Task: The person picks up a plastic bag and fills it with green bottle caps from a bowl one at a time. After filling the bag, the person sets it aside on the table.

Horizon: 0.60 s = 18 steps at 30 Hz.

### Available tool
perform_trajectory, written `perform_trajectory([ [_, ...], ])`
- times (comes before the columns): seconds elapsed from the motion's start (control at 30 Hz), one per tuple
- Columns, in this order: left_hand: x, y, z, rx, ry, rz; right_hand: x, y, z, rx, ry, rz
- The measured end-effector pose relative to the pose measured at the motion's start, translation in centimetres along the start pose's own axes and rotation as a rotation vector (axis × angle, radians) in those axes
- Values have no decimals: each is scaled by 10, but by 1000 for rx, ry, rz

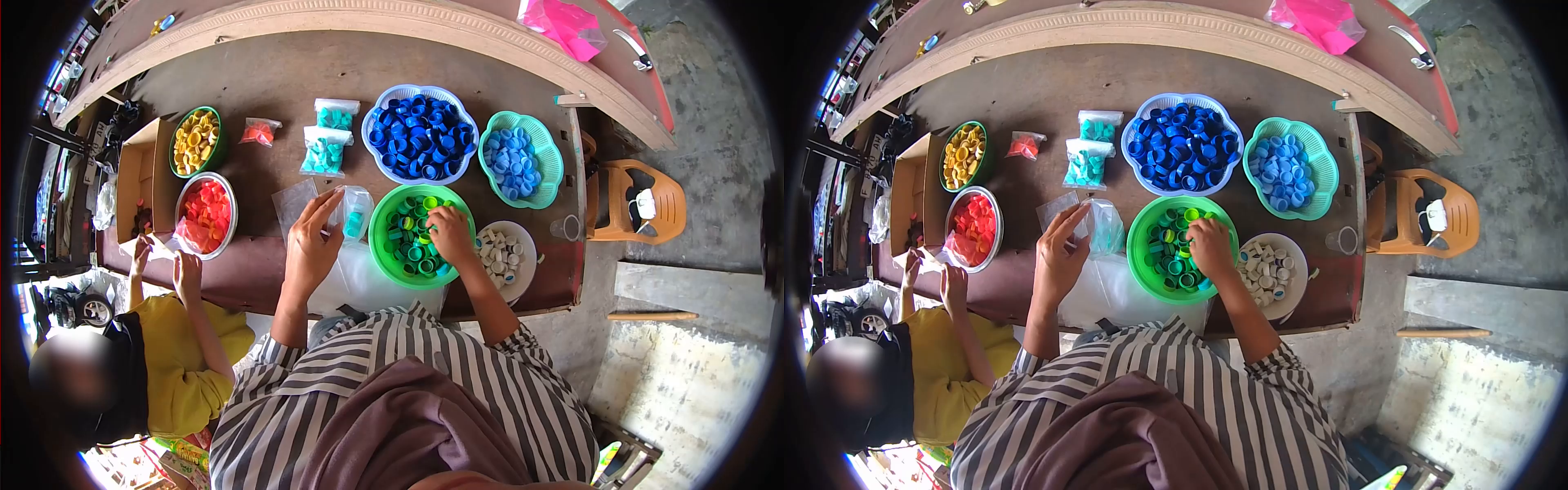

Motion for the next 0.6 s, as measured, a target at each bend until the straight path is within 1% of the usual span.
perform_trajectory([
  [0.03,0,0,-1,2,-4,3,3,-3,1,6,1,-1],
  [0.1,-1,0,-2,8,-11,8,14,-9,3,-88,41,65],
  [0.17,-1,0,-5,15,-18,19,28,-6,0,-79,42,46],
  [0.23,-3,0,-6,21,-27,19,41,9,-4,39,-77,-33],
  [0.27,-4,0,-6,25,-34,17,47,17,-7,7,-129,16],
  [0.3,-4,0,-6,24,-36,14,49,26,-9,6,-131,14],
  [0.37,-4,0,-6,22,-18,12,51,41,-14,77,-77,158],
  [0.43,-2,0,-5,16,-8,3,45,44,-21,53,-83,140],
  [0.5,-1,-1,-4,12,5,-3,36,38,-23,117,26,63],
  [0.53,-1,-2,-3,11,-1,-2,33,32,-21,62,48,-15],
  [0.6,-1,-1,-2,7,-2,2,27,24,-19,37,76,-33],
])
Point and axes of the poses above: each hand's wrist, its own z-axis away from the middle knuckle, its own y-axis out of the palm, x = y × z, the point moved 1 cm from there along -z, towards the middle knuckle, and after that the axes turned 13 degrees about x, right-handed, at the moved point
